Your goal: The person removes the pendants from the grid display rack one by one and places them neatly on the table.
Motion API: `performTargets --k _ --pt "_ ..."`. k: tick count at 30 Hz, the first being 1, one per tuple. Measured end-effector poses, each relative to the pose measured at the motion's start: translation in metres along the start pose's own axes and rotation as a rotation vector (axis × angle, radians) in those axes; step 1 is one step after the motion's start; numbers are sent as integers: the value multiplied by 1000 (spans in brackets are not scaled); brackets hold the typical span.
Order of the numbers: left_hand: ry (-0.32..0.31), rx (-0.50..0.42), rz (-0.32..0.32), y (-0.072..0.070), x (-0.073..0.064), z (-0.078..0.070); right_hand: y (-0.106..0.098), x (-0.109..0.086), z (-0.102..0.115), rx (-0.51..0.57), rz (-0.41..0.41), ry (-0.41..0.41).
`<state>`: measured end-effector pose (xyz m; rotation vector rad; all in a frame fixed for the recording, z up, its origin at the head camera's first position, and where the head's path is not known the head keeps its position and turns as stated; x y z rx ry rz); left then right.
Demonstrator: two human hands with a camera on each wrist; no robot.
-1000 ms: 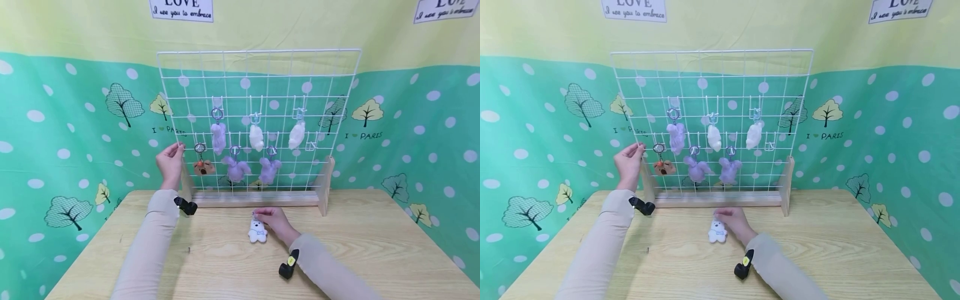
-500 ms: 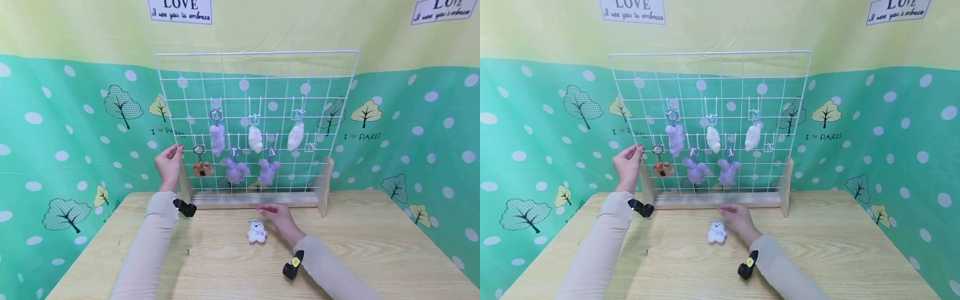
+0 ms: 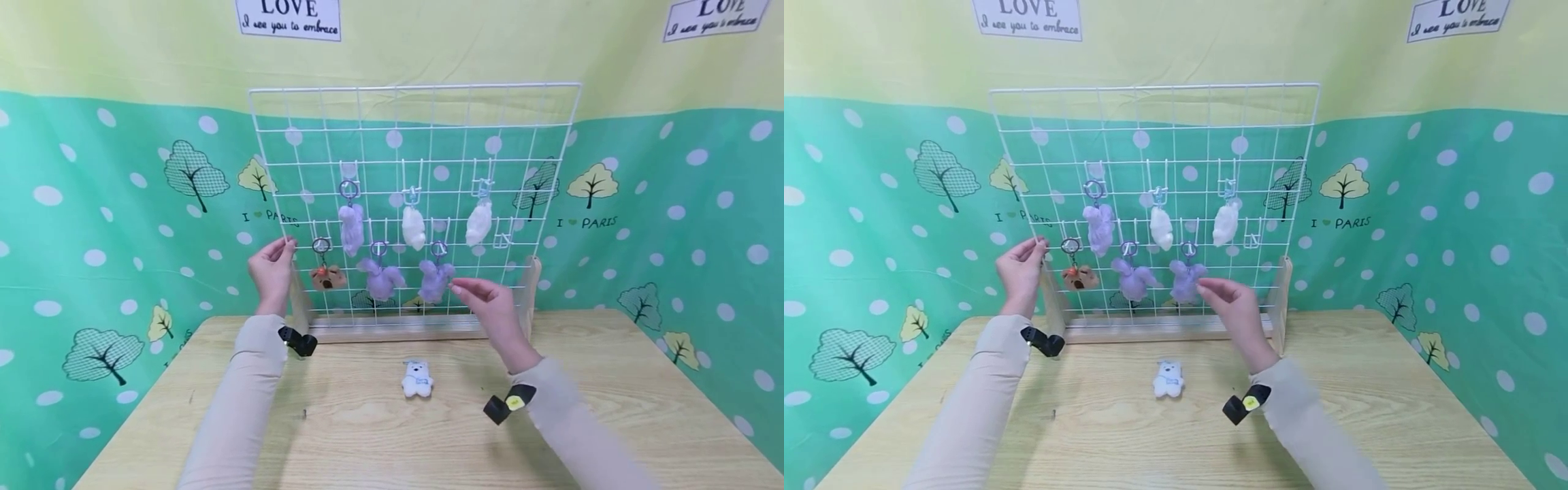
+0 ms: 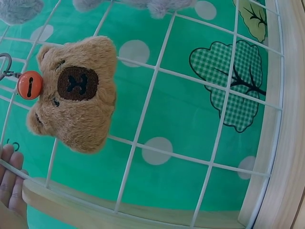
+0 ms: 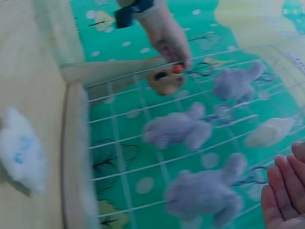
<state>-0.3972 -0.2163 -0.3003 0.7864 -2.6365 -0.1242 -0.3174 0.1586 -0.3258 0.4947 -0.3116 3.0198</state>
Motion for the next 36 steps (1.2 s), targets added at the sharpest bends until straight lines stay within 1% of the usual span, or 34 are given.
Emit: performTargets --k 6,8,14,20,27,32,36 --pt "-16 -2 7 -1 -2 2 -25 3 35 16 -85 -93" --pt "-7 15 3 -2 -2 1 -31 5 46 25 -117 -112" --pt "7 17 -10 -4 -1 -1 -43 20 70 21 -217 -142" --pt "3 16 -8 -4 0 -1 -46 40 83 -12 -298 -124" --pt "-14 9 -1 -3 0 -3 -46 63 97 -58 -362 -159" --pt "-4 10 -7 -1 0 -4 -43 76 101 -98 -371 -144" --pt "-16 12 -1 1 -1 -4 -41 80 103 -122 -368 -129"
Point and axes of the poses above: each hand's wrist, its own x-axis towards the middle knuckle, its own y-axis out of the palm, z = x × y, the point moved 3 cm from there along x, towards the middle knuckle, and after that the axes turned 2 degrees about y, right-handed, at the moved point
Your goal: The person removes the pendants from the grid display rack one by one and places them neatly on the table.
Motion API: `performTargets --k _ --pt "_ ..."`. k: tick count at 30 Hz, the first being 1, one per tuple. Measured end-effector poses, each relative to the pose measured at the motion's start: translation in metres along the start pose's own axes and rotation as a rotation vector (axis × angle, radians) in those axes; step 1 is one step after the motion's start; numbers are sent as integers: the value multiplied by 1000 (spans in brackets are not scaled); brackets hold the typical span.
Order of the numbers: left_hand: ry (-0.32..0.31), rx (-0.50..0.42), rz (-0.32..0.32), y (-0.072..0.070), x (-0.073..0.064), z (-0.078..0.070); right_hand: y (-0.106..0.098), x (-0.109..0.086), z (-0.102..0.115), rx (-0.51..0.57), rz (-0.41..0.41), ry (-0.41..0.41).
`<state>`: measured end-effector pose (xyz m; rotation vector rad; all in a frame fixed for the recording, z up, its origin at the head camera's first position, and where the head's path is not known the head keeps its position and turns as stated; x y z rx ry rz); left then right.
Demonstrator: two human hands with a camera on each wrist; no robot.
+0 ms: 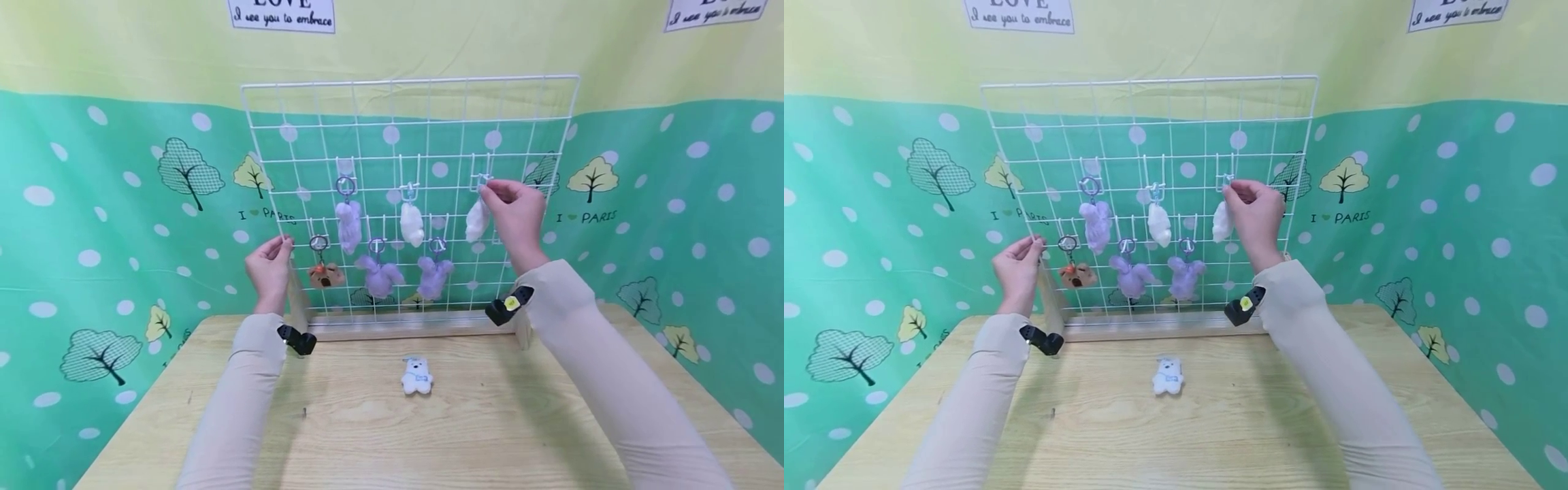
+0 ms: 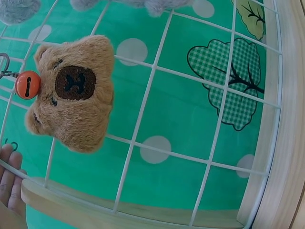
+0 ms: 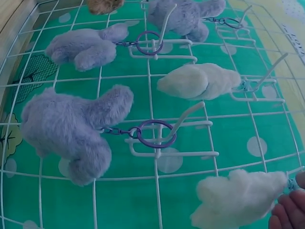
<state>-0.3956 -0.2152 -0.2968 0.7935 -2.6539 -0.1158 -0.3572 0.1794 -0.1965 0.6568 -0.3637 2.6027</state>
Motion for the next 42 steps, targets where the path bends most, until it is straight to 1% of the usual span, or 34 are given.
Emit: performTargets --k 3,10,15,19,22,26,31,36,42 --pt "-1 -12 1 0 0 0 2 1 2 -6 3 16" --pt "15 4 -2 0 0 -1 4 -1 5 -6 2 36" --pt "22 27 4 2 -2 -2 -1 -4 9 1 2 46" --pt "12 14 7 2 -2 -2 -4 -6 13 11 12 53" --pt "4 -6 9 0 -2 -1 -7 -8 17 24 25 76" --pt "8 -5 10 -1 -2 0 -11 -11 21 21 44 106" --pt "6 -4 18 -1 -2 3 -18 -16 22 17 61 106" --pt "10 -4 12 -1 -2 4 -25 -25 18 21 105 128" --pt "20 -3 6 -1 -1 4 -30 -40 10 -7 195 169"
Point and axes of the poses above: each hand's wrist, its own x-axis towards the middle knuckle, its own y-axis out of the palm, z = x × y, the point moved 3 cm from there along x, towards the middle knuckle, and after that the axes turned 2 degrees about y, right-handed, at the moved point
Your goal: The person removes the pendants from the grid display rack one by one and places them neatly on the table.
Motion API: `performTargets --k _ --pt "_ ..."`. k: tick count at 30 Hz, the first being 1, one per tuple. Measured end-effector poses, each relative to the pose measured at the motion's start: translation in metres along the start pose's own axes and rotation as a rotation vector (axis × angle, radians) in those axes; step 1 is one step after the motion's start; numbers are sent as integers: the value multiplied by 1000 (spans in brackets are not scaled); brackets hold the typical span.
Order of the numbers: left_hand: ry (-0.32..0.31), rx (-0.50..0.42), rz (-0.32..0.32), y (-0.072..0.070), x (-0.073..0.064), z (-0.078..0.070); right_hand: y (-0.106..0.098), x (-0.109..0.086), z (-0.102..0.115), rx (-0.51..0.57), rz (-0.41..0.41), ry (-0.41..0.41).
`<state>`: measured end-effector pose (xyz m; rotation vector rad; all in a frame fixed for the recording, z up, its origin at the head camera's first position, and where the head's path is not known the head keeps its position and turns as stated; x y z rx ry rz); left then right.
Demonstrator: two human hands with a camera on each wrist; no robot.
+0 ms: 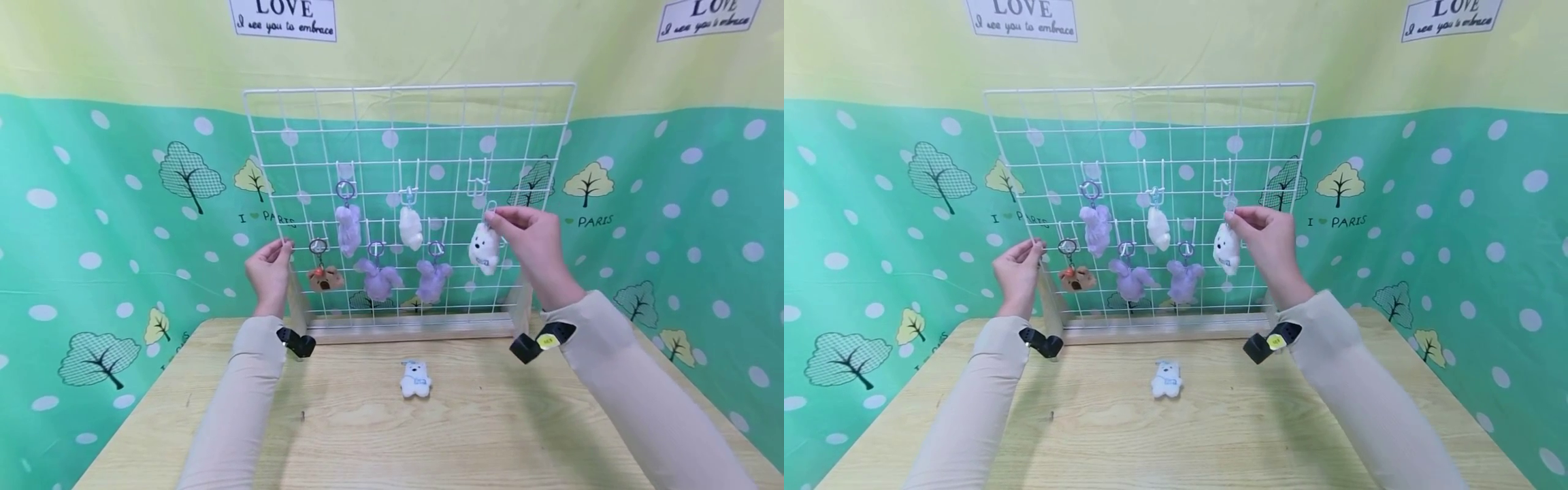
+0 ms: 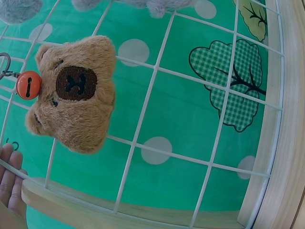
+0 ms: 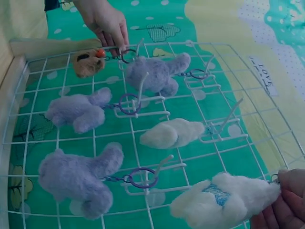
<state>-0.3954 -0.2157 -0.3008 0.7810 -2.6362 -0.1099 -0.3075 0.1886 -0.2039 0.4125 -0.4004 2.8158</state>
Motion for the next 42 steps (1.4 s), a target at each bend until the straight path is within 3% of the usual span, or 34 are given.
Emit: performTargets --k 9,16,24,33,42 --pt "-7 -13 14 -1 1 1 5 -20 -24 -80 132 -12" --pt "-5 -17 10 -1 1 0 14 -35 -50 -78 219 -36" --pt "4 -15 7 -1 2 0 25 -56 -85 -7 318 17" --pt "13 -14 9 0 3 -1 36 -77 -131 33 378 106" --pt "16 -10 5 0 3 -1 42 -88 -162 47 524 77"
Point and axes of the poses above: each hand's wrist, its own x-axis towards the middle knuckle, its own y-axis out of the palm, z = x × y, the point moved 3 cm from there along x, towards the middle knuckle, and after that the axes turned 2 degrees about y, right-handed, at the moved point
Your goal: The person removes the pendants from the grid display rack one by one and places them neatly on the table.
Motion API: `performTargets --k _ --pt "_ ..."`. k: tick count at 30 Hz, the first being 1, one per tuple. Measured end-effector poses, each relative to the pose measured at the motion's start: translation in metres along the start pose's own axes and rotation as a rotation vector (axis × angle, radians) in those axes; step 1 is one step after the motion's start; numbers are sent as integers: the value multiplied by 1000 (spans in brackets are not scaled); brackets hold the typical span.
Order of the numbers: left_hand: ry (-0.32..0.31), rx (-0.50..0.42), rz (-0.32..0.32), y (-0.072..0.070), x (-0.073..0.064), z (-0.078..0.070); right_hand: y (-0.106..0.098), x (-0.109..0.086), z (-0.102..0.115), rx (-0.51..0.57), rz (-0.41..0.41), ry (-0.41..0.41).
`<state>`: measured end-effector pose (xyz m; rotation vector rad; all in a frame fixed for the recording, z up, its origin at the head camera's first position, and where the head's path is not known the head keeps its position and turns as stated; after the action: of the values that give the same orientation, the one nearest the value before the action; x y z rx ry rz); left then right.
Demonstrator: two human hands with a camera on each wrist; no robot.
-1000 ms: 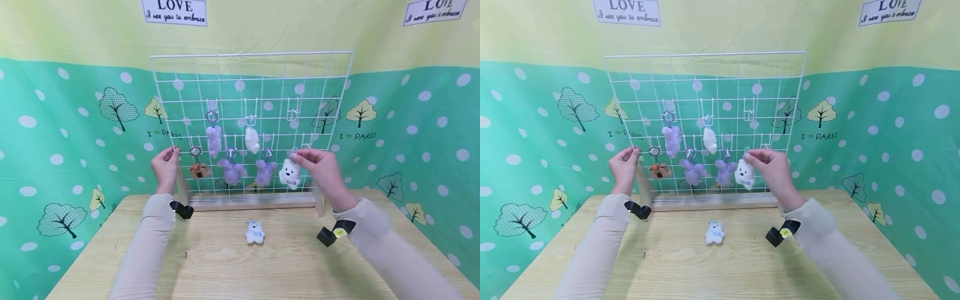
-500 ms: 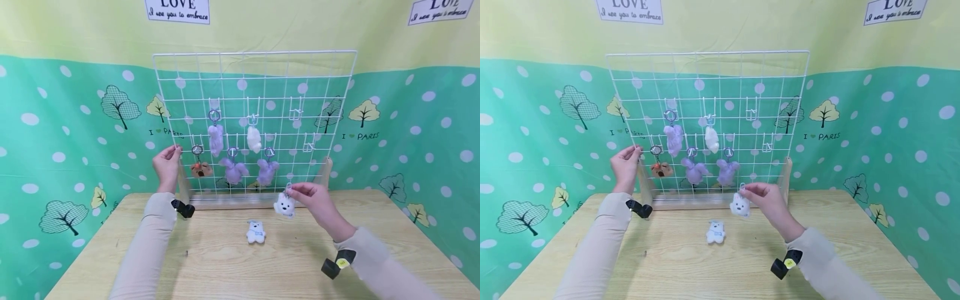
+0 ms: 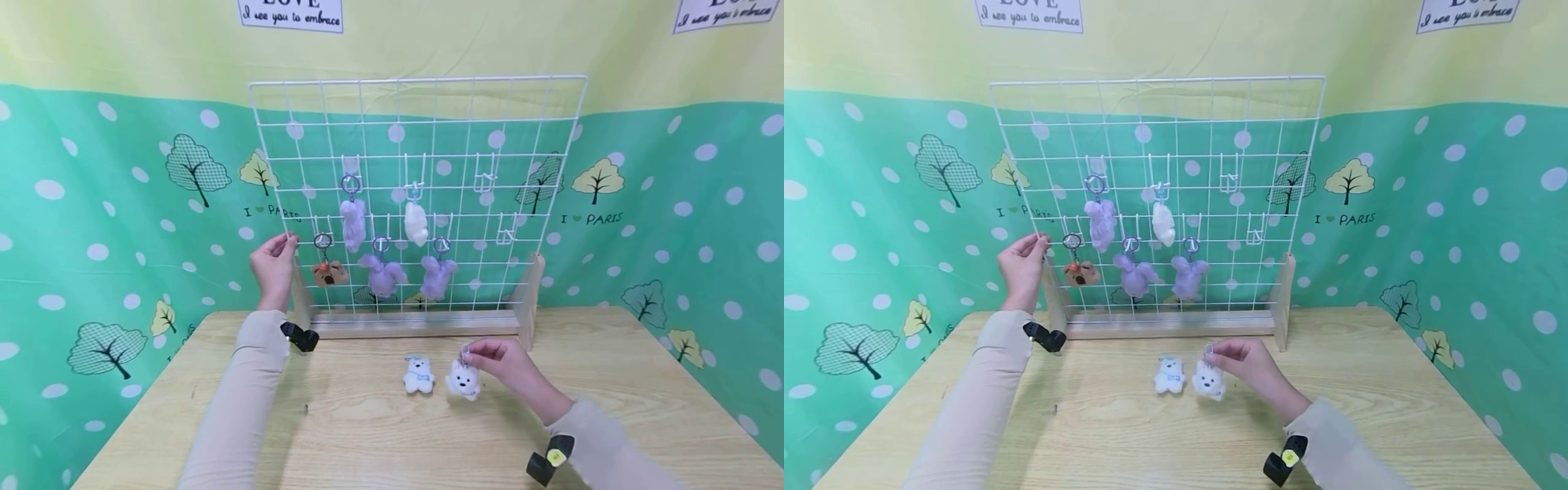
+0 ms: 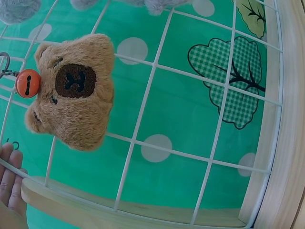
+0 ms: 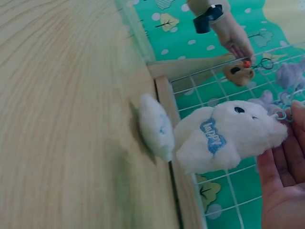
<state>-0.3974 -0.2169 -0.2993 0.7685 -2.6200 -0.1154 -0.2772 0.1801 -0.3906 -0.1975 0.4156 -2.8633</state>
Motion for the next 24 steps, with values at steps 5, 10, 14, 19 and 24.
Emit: performTargets --k 5,10,14,19,24 --pt "6 -16 -6 1 2 0 6 0 -13 -4 65 -27" --pt "3 -9 -6 2 2 0 12 5 -24 0 82 -19" --pt "-2 5 -8 1 1 0 13 13 -30 -29 42 38" --pt "-8 0 -7 1 0 0 13 25 -38 -51 -25 123" --pt "-14 -9 -9 0 0 0 15 35 -47 -52 -62 159"
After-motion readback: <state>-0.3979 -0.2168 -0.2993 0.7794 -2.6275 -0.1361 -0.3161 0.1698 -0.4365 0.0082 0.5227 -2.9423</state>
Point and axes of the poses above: each hand's wrist, its own x-axis towards the middle knuckle, its own y-axis out of the palm, z = x × y, the point moved 3 cm from there along x, towards the middle knuckle, and after that the axes turned 2 degrees about y, right-handed, at the moved point
